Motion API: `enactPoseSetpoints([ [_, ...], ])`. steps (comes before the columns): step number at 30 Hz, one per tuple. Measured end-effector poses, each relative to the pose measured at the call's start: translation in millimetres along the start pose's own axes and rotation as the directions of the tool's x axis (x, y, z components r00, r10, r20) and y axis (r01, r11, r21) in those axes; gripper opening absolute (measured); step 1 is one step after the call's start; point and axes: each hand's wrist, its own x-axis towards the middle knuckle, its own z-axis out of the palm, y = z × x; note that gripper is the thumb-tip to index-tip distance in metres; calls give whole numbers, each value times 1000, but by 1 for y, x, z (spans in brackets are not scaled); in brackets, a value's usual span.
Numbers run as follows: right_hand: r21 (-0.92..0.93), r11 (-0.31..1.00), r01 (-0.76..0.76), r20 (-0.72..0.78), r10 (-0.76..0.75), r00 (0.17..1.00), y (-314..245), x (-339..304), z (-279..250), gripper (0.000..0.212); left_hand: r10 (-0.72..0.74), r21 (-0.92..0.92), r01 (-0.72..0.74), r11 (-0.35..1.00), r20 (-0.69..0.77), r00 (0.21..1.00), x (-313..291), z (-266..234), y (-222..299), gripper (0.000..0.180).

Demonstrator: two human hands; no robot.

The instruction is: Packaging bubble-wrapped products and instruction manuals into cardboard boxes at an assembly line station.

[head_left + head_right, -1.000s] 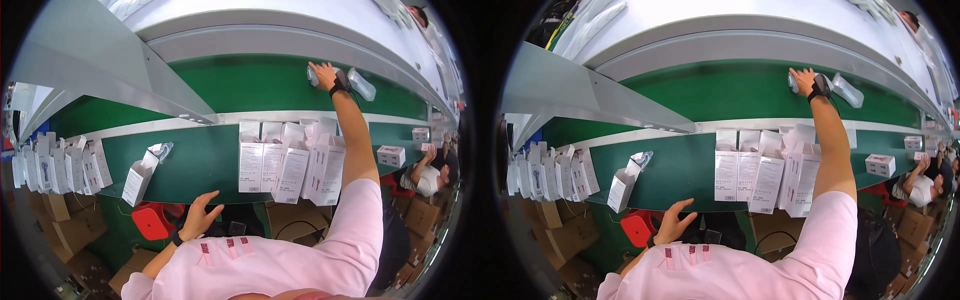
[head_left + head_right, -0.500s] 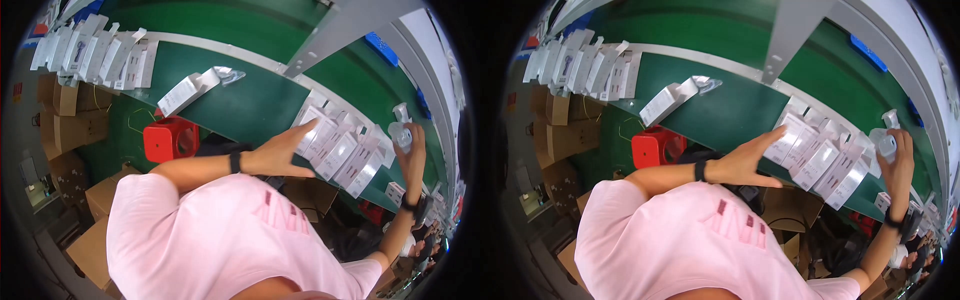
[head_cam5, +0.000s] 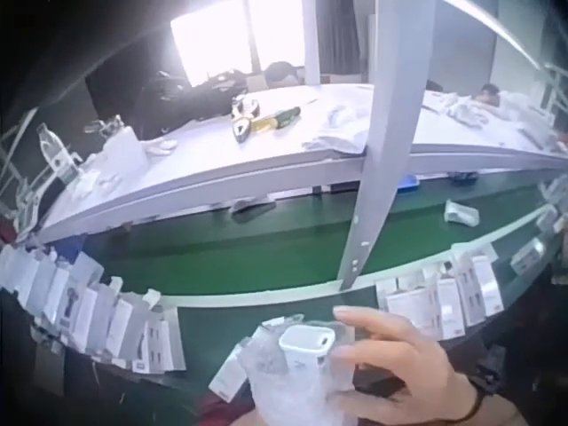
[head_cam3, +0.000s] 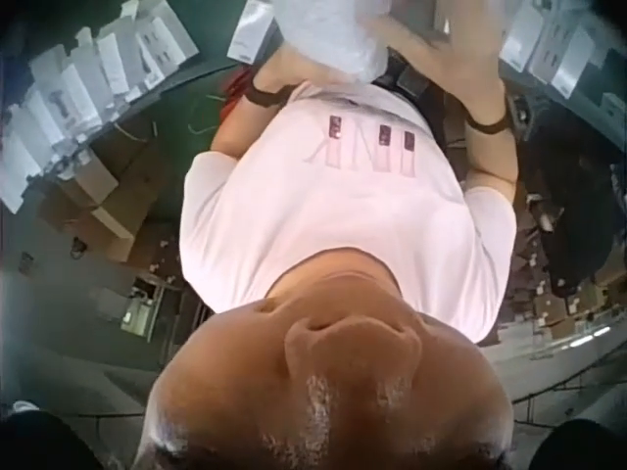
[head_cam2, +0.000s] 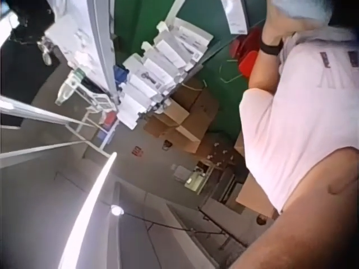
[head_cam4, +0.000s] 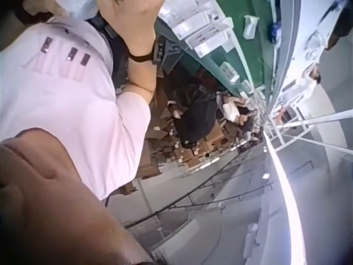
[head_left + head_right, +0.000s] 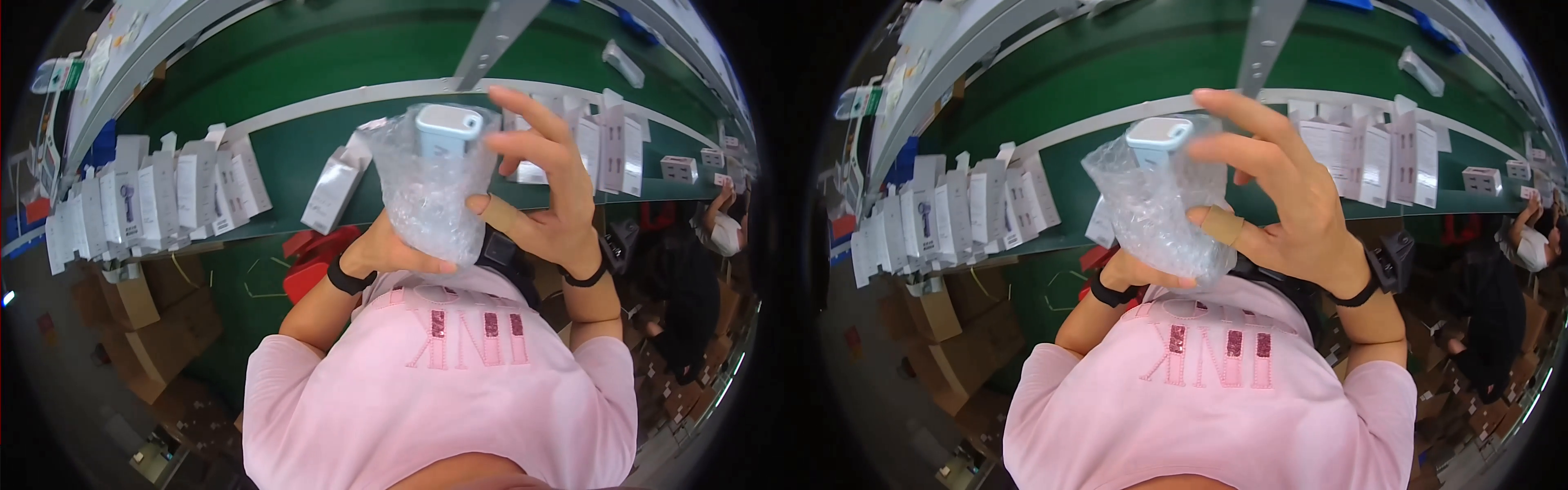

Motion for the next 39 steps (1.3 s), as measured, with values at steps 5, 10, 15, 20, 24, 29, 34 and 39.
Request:
enactPoseSetpoints([
  [5, -175, 969, 172, 121, -152, 981, -10, 18, 37, 37, -112, -256, 106, 961, -7, 994, -47, -26, 11, 91],
  [10, -56, 937, 343, 98, -337, 936, -17, 28, 80, 34, -64, -229, 41, 973, -94, 993, -69, -37, 22, 91],
  [15, -183, 970, 159, 36, -155, 987, -25, 30, 97, 45, 178, 576, 8, 818, -266, 947, -61, -52, 45, 74],
  [20, -197, 978, 70, 56, -60, 997, -22, 17, 105, 47, 427, 935, 252, 250, -339, 838, -66, -52, 76, 67],
  [24, -177, 980, 86, 52, -78, 996, -15, 14, 109, 45, 485, 952, 270, 147, -307, 819, -65, -54, 75, 67],
  [29, -208, 969, 133, 85, -117, 989, -19, 16, 107, 47, 484, 941, 209, 266, -318, 815, -63, -58, 63, 68],
  [34, -176, 929, 326, 103, -312, 945, -23, 15, 111, 55, 511, 864, -2, 503, -295, 807, -64, -66, 41, 66],
  [39, -175, 895, 411, 50, -409, 911, -20, 15, 116, 53, 106, 253, 86, 964, -659, 744, -64, -50, 27, 63],
])
